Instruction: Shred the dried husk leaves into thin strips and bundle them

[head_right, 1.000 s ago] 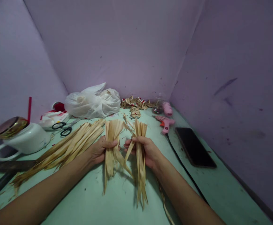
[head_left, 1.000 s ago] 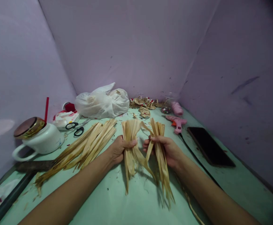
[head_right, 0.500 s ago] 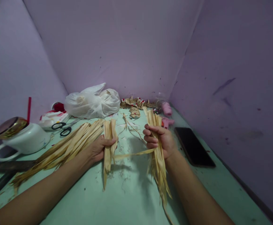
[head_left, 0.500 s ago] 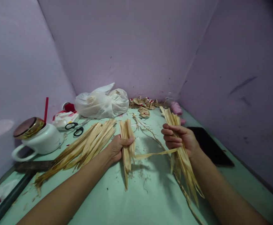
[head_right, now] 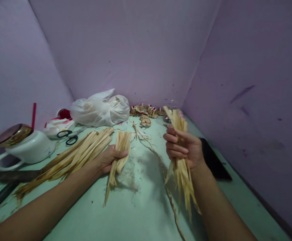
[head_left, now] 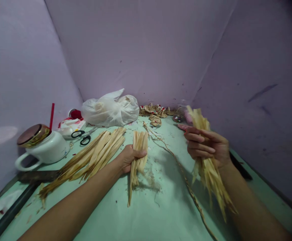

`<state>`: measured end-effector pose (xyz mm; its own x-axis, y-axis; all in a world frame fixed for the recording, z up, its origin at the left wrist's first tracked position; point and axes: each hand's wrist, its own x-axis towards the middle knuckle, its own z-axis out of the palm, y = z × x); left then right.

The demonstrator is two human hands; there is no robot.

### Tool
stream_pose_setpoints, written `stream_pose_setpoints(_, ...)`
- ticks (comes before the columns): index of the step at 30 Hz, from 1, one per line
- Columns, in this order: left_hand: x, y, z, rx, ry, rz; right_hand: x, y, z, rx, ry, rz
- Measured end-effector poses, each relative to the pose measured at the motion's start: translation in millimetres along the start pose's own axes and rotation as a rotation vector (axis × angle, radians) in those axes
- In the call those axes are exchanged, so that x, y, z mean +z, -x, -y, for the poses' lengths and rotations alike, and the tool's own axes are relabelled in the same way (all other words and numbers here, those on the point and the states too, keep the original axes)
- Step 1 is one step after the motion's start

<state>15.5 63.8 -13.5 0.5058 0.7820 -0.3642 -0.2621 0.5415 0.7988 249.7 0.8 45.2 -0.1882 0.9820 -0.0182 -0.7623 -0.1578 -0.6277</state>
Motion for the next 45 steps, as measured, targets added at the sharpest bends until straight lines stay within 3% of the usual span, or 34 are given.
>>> stream_pose_setpoints(4, 2.0, 1.3, 0.9, 0.012, -0.049, 0.008, 4.6, -2.4, -2.9, -0.044, 0.038, -0.066)
stream_pose_setpoints(8, 5.9, 4.1, 4.4, 0.045, -0.108, 0.03, 11.4, -17.8, -48.4, 0.136, 0.362, -0.339)
stream_pose_setpoints(11, 9.9, 7.6, 8.4, 0.065, -0.152, 0.065, 12.6, -24.7, -85.1, 0.229, 0.534, -0.412)
stream_pose_setpoints(13, 12.5, 9.6, 10.6, 0.061, -0.162, 0.087, 11.2, -25.5, -97.0, 0.239, 0.584, -0.416)
stream_pose_setpoints(22, 15.7, 9.3, 7.6, -0.027, 0.039, 0.071, 8.5, -23.1, -83.8, 0.223, 0.598, -0.323)
stream_pose_setpoints(31, 18.6, 12.4, 11.6, 0.105, -0.088, 0.028, 14.8, -21.6, -93.2, 0.204, 0.727, -0.417)
stream_pose_setpoints(34, 18.5, 12.6, 13.6, 0.107, -0.091, 0.02, 14.4, -20.9, -94.2, 0.197, 0.731, -0.388)
stream_pose_setpoints(40, 15.8, 13.7, 16.0, 0.091, -0.027, 0.197, 7.6, -20.9, -95.7, 0.203, 0.624, -0.234)
stream_pose_setpoints(43, 15.5, 12.6, 13.9, 0.074, 0.008, 0.264, 5.8, -21.8, -95.0, 0.178, 0.537, -0.229)
stream_pose_setpoints(45, 15.5, 11.2, 10.5, 0.057, 0.068, 0.248, 7.4, -21.9, -92.3, 0.156, 0.449, -0.247)
